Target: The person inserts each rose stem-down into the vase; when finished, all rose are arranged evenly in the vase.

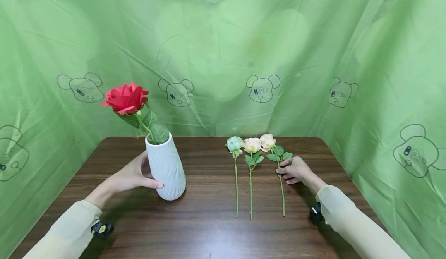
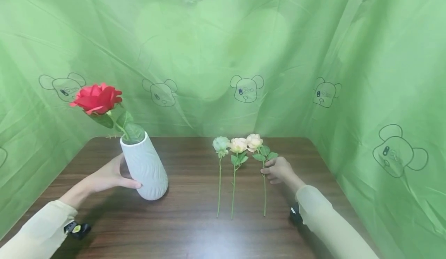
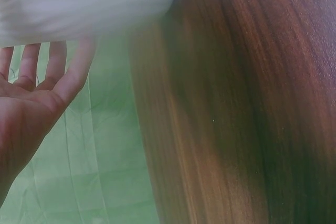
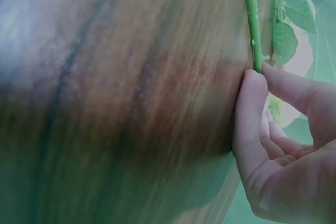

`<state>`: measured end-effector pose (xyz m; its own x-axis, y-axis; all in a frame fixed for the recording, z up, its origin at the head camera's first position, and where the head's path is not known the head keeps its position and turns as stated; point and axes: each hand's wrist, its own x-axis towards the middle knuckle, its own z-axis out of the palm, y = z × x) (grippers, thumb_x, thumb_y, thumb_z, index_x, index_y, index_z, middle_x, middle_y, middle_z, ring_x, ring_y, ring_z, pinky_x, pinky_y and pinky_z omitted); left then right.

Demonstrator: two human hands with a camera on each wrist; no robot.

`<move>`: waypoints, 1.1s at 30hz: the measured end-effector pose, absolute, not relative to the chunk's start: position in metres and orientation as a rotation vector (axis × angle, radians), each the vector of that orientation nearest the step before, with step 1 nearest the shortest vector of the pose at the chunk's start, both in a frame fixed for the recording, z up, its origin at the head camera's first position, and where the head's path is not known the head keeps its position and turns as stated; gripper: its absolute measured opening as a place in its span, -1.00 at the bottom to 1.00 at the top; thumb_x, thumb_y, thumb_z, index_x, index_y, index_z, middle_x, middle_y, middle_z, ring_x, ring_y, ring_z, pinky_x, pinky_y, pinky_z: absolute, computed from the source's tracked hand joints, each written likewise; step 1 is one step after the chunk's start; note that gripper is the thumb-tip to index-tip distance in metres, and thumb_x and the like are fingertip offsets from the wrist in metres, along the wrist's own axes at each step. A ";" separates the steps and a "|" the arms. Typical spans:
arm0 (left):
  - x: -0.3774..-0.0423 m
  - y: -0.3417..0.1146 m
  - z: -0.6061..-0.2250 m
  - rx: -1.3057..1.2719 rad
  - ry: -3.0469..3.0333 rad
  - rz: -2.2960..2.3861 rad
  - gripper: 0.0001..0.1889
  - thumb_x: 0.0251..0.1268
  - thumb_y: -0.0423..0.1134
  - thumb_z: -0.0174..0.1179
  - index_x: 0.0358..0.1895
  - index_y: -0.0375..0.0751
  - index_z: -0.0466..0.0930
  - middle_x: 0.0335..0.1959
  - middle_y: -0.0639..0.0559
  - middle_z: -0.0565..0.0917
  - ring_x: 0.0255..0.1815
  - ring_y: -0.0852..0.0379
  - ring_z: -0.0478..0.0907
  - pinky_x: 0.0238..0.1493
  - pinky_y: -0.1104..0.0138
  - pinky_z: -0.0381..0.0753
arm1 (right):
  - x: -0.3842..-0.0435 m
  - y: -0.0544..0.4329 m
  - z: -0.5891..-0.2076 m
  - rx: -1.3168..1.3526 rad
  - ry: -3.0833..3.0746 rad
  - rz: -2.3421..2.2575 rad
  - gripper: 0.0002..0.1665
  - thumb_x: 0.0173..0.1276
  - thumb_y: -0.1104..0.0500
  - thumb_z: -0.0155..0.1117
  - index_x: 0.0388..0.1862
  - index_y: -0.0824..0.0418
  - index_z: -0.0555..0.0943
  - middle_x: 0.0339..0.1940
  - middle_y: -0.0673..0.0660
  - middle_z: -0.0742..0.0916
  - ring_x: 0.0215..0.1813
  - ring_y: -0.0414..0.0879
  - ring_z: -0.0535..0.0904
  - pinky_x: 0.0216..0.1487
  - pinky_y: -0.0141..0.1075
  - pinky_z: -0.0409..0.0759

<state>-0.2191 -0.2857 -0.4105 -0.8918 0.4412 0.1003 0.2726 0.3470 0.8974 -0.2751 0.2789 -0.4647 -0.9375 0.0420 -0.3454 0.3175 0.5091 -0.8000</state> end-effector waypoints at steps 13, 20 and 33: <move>-0.218 -0.286 -0.408 0.651 2.473 1.560 0.04 -0.11 -0.31 0.65 0.45 -0.24 0.15 0.26 -0.20 0.44 0.28 -0.17 0.38 0.06 0.10 0.68 | -0.276 0.282 -0.455 0.253 2.327 -1.475 -0.57 0.35 0.29 0.39 0.12 0.45 0.53 -0.33 0.09 0.75 -0.39 -0.10 0.65 -0.36 -0.20 0.75; -0.218 -0.284 -0.411 0.644 2.446 1.579 0.04 -0.10 -0.32 0.64 0.46 -0.22 0.14 0.28 -0.20 0.42 0.31 -0.21 0.36 0.06 0.05 0.68 | -0.274 0.292 -0.455 0.216 2.206 -1.544 -0.58 0.43 0.36 0.22 0.19 0.54 0.45 -0.15 0.17 0.79 -0.35 -0.10 0.64 -0.26 -0.16 0.77; -0.220 -0.286 -0.413 0.636 2.467 1.567 0.06 -0.10 -0.29 0.65 0.48 -0.23 0.12 0.30 -0.21 0.40 0.34 -0.21 0.32 0.07 0.11 0.68 | -0.272 0.299 -0.439 0.140 2.009 -1.733 -0.25 0.43 0.31 0.27 0.46 0.51 0.17 -0.15 0.11 0.74 -0.24 -0.10 0.66 -0.08 -0.15 0.74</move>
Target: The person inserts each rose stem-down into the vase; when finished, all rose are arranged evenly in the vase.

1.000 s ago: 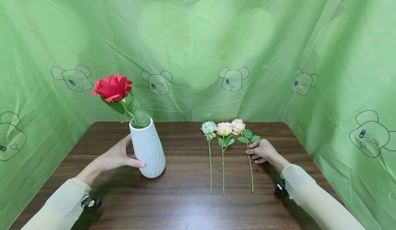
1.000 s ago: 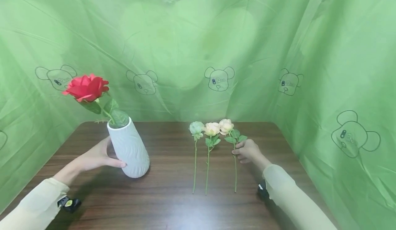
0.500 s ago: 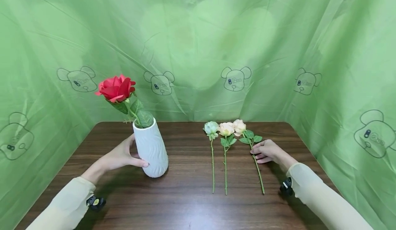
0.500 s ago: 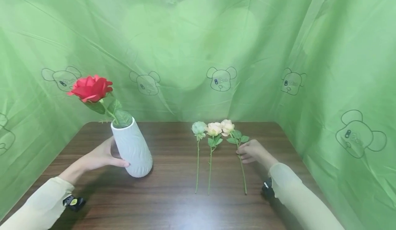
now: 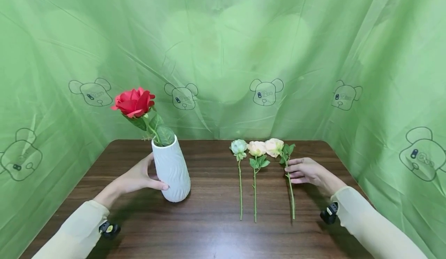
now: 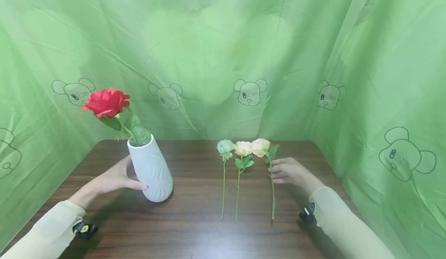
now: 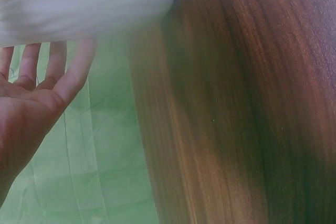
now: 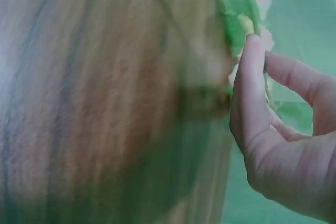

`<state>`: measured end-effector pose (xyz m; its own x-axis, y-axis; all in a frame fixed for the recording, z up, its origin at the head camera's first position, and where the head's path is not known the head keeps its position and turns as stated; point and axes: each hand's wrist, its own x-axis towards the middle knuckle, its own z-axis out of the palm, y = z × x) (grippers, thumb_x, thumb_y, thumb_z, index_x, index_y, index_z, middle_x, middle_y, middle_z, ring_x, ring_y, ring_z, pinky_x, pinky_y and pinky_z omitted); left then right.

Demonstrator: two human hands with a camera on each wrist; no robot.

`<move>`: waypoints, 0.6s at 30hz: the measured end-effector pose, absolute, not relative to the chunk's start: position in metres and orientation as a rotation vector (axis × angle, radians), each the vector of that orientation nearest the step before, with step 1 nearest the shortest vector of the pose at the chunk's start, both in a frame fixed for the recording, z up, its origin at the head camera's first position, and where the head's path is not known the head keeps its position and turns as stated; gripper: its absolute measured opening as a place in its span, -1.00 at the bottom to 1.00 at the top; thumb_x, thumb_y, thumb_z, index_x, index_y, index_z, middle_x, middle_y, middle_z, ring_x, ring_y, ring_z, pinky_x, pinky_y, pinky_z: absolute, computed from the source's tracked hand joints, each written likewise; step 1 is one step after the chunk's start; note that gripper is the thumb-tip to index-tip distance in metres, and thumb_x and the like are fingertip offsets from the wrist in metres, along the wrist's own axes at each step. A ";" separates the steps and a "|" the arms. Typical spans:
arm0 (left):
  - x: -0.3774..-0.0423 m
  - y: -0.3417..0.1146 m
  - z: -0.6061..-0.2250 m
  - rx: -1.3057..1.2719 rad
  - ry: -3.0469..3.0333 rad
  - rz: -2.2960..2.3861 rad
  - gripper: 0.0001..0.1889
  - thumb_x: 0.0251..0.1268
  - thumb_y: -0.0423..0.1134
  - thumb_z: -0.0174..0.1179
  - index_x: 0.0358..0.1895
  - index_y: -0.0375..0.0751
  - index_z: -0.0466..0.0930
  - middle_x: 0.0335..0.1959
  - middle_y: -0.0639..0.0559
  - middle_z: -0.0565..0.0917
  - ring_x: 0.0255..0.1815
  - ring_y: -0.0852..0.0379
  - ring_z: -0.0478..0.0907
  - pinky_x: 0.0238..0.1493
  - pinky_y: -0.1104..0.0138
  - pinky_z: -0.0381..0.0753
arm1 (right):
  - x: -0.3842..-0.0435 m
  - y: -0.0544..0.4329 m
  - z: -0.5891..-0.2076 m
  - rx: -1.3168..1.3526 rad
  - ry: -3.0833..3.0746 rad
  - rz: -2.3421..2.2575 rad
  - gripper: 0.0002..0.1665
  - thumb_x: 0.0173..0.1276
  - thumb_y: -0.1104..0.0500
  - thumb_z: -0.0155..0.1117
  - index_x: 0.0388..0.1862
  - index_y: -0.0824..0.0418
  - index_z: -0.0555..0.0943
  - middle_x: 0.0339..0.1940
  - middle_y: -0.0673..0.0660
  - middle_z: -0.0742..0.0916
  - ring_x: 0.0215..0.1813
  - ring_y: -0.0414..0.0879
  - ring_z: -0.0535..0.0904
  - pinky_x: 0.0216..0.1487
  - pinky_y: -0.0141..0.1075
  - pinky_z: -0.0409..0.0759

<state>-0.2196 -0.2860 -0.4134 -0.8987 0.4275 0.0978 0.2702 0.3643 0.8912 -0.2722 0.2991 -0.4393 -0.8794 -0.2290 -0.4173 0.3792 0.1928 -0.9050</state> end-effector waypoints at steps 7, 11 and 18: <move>-0.219 -0.288 -0.413 0.624 2.481 1.561 0.08 -0.11 -0.28 0.65 0.48 -0.25 0.11 0.30 -0.23 0.39 0.35 -0.22 0.30 0.08 0.03 0.66 | -0.266 0.296 -0.416 0.037 1.856 -1.868 -0.46 0.44 0.36 0.25 0.30 0.37 0.29 -0.24 0.07 0.73 -0.23 -0.08 0.69 -0.06 -0.14 0.74; -0.220 -0.287 -0.412 0.628 2.482 1.564 0.08 -0.11 -0.29 0.65 0.48 -0.26 0.11 0.30 -0.23 0.40 0.35 -0.22 0.30 0.08 0.04 0.66 | -0.261 0.293 -0.403 -0.048 1.779 -1.929 -0.69 0.47 0.38 0.20 0.11 0.20 0.39 -0.20 0.05 0.76 -0.18 -0.05 0.71 0.02 -0.09 0.72; -0.219 -0.284 -0.413 0.635 2.468 1.574 0.08 -0.12 -0.30 0.65 0.48 -0.26 0.11 0.29 -0.24 0.41 0.31 -0.20 0.36 0.07 0.03 0.67 | -0.256 0.284 -0.392 -0.218 1.586 -2.062 -0.74 0.52 0.46 0.06 0.04 0.15 0.47 -0.11 0.10 0.77 0.00 0.02 0.72 0.20 -0.03 0.61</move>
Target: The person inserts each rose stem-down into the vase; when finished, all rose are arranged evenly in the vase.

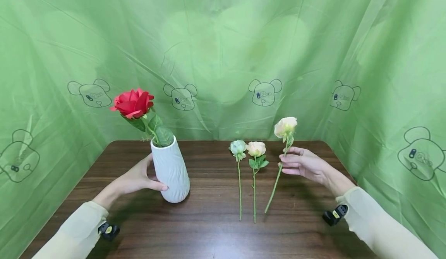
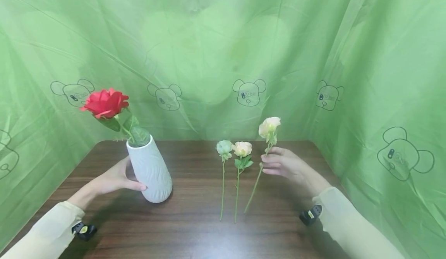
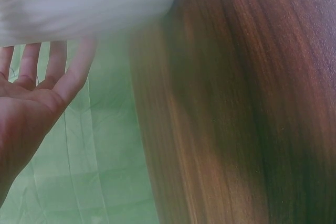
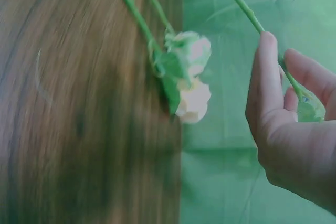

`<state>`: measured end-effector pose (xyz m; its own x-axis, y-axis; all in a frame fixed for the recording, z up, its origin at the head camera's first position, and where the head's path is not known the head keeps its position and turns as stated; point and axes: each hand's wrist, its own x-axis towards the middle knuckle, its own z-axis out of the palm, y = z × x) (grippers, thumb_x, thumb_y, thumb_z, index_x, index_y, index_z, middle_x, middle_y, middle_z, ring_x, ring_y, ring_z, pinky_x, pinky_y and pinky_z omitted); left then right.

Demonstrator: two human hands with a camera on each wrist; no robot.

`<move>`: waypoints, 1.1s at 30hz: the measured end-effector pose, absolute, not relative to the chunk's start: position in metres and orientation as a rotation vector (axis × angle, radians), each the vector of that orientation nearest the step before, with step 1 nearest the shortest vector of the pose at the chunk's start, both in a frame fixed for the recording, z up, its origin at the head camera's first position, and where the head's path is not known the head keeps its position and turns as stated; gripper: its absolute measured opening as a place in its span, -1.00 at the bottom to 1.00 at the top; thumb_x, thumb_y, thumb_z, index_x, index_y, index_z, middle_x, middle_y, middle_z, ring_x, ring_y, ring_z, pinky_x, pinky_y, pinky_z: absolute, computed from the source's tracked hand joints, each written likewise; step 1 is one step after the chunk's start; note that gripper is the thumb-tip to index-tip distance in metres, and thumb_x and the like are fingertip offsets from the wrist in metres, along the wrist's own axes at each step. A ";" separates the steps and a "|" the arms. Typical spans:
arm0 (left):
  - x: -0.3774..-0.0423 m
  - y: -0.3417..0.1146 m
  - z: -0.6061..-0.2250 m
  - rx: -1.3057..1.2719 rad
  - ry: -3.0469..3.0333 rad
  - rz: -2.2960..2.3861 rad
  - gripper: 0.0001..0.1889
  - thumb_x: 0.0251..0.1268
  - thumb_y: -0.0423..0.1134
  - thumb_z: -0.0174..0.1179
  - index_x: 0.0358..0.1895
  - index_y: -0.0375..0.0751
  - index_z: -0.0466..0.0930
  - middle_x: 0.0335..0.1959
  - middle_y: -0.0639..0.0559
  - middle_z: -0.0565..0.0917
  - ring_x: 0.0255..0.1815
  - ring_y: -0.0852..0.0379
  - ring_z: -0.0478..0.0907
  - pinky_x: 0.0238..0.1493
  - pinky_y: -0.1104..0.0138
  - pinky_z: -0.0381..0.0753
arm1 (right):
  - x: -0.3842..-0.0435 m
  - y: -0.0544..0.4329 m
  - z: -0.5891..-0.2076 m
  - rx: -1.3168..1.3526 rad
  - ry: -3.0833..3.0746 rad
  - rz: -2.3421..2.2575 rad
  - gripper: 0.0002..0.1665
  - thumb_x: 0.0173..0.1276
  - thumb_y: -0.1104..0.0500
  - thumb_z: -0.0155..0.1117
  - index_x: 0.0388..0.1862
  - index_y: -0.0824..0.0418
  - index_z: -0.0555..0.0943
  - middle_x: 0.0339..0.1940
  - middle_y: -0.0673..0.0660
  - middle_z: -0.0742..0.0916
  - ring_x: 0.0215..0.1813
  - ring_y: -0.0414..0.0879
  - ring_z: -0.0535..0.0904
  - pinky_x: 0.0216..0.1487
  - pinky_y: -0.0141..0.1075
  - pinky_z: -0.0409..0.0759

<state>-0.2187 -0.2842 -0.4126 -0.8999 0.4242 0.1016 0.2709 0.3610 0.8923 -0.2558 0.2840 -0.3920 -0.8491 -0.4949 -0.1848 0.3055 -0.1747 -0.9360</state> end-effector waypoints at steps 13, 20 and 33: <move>-0.221 -0.284 -0.414 0.644 2.458 1.574 0.04 -0.10 -0.31 0.64 0.47 -0.21 0.15 0.30 -0.21 0.40 0.33 -0.18 0.34 0.10 0.06 0.66 | -0.240 0.243 -0.351 -0.332 1.536 -2.199 -0.76 0.53 0.41 0.10 0.09 0.21 0.47 -0.05 0.13 0.74 0.05 0.06 0.72 0.17 -0.05 0.63; -0.222 -0.286 -0.414 0.649 2.469 1.568 0.04 -0.10 -0.30 0.64 0.47 -0.23 0.14 0.30 -0.23 0.39 0.33 -0.19 0.33 0.09 0.07 0.66 | -0.236 0.223 -0.336 -0.423 1.493 -2.200 -0.83 0.55 0.40 0.09 0.03 0.25 0.53 -0.06 0.13 0.76 -0.07 -0.02 0.74 0.13 -0.08 0.65; -0.219 -0.284 -0.413 0.635 2.460 1.567 0.04 -0.10 -0.28 0.65 0.46 -0.19 0.16 0.29 -0.20 0.40 0.34 -0.21 0.32 0.11 0.05 0.65 | -0.237 0.187 -0.297 -0.406 1.574 -2.190 -0.79 0.48 0.38 0.23 0.02 0.26 0.48 -0.04 0.19 0.77 -0.18 -0.01 0.76 0.03 -0.14 0.71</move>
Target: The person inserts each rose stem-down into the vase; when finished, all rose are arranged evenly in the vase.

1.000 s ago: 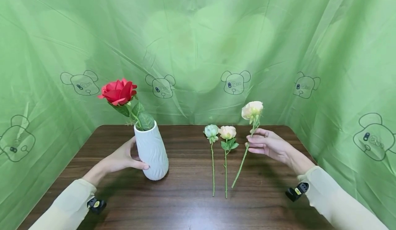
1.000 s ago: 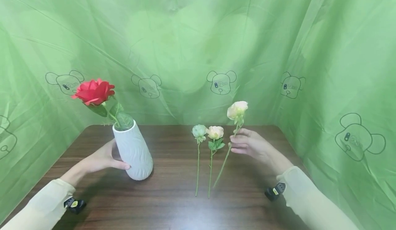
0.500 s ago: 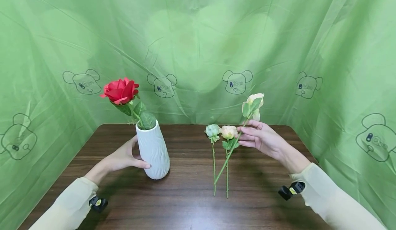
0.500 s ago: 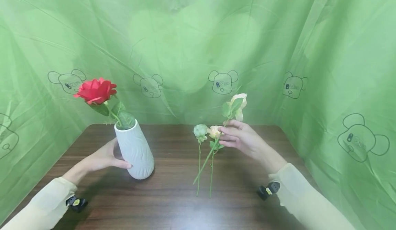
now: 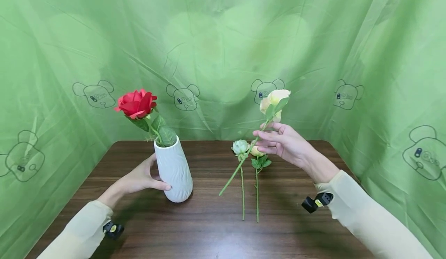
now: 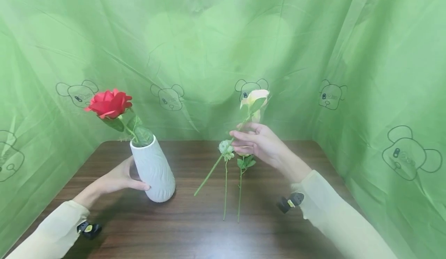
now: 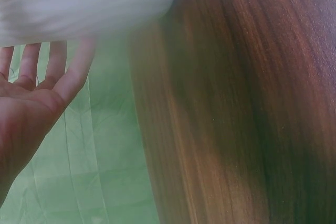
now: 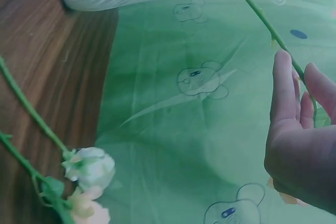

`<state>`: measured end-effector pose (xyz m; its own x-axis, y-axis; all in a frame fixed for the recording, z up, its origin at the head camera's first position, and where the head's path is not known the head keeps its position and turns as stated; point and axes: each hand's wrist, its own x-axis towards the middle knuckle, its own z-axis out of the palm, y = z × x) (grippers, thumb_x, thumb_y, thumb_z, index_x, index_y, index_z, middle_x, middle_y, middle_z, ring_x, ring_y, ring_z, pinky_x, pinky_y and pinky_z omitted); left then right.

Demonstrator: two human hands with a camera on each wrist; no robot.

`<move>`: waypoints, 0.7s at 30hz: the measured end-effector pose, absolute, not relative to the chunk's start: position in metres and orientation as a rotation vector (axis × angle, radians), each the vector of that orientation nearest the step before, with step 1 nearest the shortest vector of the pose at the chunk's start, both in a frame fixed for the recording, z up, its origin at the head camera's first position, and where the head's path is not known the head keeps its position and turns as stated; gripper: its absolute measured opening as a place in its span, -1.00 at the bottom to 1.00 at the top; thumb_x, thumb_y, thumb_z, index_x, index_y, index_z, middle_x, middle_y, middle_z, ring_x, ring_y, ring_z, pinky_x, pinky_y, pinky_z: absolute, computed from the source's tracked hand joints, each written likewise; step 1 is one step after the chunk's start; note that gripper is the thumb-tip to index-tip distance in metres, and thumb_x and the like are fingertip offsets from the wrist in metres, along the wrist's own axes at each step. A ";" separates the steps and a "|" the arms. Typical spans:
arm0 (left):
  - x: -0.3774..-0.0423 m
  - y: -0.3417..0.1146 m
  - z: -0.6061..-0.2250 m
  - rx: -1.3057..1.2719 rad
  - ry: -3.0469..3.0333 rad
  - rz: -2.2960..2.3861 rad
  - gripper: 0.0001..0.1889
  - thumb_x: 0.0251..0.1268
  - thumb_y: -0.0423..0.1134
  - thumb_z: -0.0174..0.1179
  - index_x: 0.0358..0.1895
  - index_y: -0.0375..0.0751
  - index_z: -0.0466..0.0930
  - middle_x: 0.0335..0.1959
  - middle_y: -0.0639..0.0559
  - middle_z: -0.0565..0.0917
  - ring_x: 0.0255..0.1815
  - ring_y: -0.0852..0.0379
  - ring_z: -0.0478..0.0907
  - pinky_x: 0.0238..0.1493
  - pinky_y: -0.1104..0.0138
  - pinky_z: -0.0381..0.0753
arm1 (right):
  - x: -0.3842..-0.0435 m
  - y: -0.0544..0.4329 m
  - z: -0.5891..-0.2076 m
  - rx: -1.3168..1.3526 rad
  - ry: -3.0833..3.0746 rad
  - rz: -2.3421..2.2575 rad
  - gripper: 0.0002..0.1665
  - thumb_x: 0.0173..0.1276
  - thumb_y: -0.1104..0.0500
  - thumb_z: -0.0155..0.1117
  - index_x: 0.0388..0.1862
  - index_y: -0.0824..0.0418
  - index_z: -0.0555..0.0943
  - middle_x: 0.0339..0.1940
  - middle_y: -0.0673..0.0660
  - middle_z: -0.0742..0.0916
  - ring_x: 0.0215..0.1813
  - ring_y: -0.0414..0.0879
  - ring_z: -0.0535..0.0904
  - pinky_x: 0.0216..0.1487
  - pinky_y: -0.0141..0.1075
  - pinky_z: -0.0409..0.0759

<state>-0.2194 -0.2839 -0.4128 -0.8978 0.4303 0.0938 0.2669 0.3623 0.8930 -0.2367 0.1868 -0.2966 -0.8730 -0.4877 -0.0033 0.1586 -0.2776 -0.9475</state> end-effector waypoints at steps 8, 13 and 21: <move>-0.218 -0.289 -0.413 0.639 2.516 1.527 0.06 -0.10 -0.26 0.65 0.48 -0.18 0.14 0.32 -0.17 0.40 0.36 -0.19 0.29 0.10 0.12 0.65 | -0.238 0.165 -0.276 -0.467 1.503 -2.202 -0.75 0.46 0.37 0.27 0.04 0.28 0.48 -0.02 0.22 0.76 -0.17 0.01 0.76 -0.02 -0.17 0.72; -0.217 -0.287 -0.414 0.653 2.544 1.500 0.06 -0.11 -0.24 0.66 0.48 -0.20 0.15 0.31 -0.15 0.42 0.37 -0.16 0.29 0.15 0.16 0.61 | -0.237 0.153 -0.265 -0.490 1.458 -2.225 -0.70 0.45 0.36 0.28 0.09 0.30 0.46 -0.02 0.23 0.75 -0.14 0.02 0.75 -0.02 -0.15 0.72; -0.214 -0.283 -0.414 0.659 2.471 1.567 0.03 -0.12 -0.30 0.65 0.45 -0.19 0.17 0.27 -0.17 0.43 0.31 -0.17 0.37 0.11 0.08 0.65 | -0.233 0.138 -0.249 -0.505 1.383 -2.278 -0.80 0.37 0.31 0.41 -0.06 0.34 0.69 -0.01 0.24 0.76 -0.05 0.02 0.75 0.01 -0.18 0.71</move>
